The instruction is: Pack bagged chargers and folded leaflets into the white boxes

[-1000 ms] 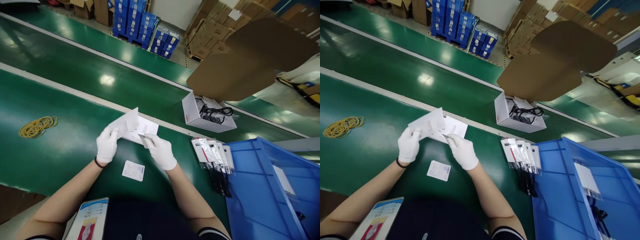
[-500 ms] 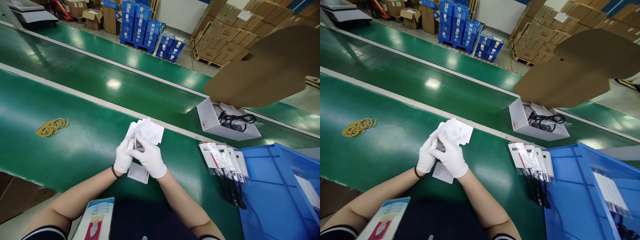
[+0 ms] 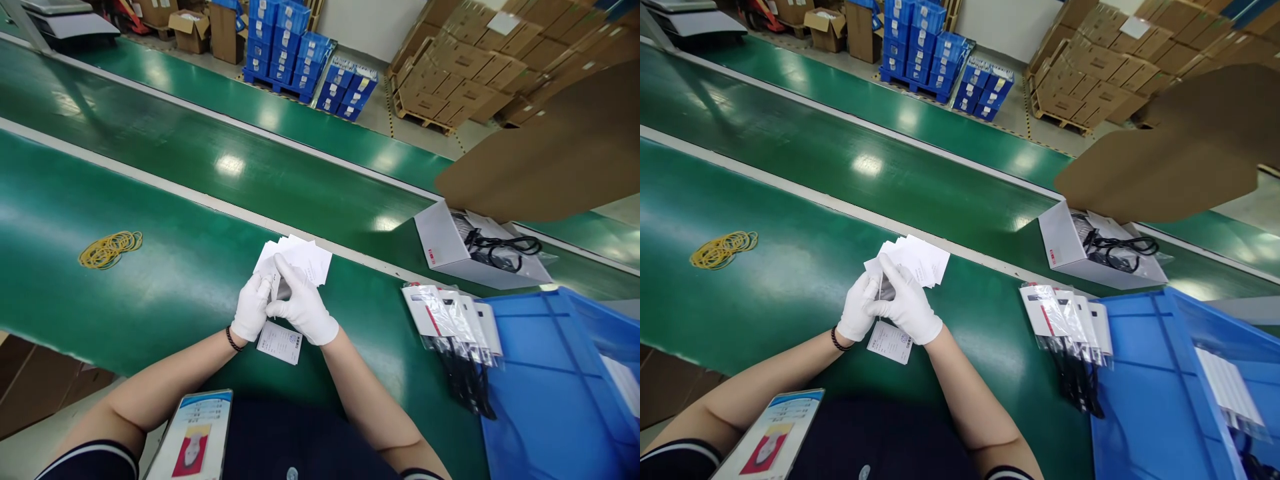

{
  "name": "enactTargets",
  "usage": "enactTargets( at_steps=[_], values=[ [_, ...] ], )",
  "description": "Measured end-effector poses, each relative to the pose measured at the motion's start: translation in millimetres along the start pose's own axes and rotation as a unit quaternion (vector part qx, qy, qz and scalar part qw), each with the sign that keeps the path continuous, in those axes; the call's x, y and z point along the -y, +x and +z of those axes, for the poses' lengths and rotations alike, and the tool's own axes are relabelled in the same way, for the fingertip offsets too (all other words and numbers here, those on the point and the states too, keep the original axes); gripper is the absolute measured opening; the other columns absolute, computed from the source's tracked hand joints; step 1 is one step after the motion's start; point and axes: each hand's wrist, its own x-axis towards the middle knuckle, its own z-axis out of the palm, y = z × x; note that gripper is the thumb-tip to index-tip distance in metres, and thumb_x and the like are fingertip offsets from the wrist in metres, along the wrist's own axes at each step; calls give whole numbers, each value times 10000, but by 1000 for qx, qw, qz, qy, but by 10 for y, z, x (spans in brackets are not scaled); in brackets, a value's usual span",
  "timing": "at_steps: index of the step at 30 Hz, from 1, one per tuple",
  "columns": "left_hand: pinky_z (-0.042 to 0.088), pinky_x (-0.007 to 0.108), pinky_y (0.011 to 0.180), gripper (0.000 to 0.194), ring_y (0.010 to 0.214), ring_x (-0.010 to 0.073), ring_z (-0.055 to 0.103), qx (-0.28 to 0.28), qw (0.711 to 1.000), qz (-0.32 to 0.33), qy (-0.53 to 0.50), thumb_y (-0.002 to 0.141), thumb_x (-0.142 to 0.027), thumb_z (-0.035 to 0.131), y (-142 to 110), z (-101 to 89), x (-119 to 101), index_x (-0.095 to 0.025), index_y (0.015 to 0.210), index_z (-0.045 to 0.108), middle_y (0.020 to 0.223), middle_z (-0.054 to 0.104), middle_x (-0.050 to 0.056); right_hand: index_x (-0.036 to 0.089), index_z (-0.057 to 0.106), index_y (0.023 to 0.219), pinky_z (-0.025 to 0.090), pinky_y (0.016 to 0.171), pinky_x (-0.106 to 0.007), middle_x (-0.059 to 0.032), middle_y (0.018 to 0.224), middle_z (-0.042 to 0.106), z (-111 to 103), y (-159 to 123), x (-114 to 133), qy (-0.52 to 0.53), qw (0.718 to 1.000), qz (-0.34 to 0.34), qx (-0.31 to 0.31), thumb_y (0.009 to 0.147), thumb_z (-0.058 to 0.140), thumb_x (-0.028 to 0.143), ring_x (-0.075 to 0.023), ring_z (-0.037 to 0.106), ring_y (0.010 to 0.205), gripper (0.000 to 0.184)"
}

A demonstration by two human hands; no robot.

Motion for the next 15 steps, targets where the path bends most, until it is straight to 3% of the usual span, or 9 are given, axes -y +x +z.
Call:
enactTargets(
  at_steps=[8,11,15],
  values=[
    [541,355,915,467,1072,245,650,13,1000,13,13,957,-520,484,11,-17,10,-182,1253,612,1186,674,102,314,391,1503,478,984,-472,-87,1356,470,-30,40,-82,24,996,-58,63,837,701,444,-282,511,1130,746],
    [533,348,916,465,1081,239,642,20,999,19,19,965,-507,474,14,-23,-20,-161,1246,606,1180,676,108,302,365,1517,485,965,-474,-98,1307,482,-62,53,-91,27,993,-78,88,905,594,514,-270,514,1088,686],
    [523,346,913,454,1079,234,635,32,999,28,25,970,-502,468,18,-34,-38,-148,1213,614,1182,672,116,265,295,1550,458,1000,-475,-128,1304,479,-118,73,-85,10,987,-105,123,904,497,660,-287,496,1117,783]
  ],
)
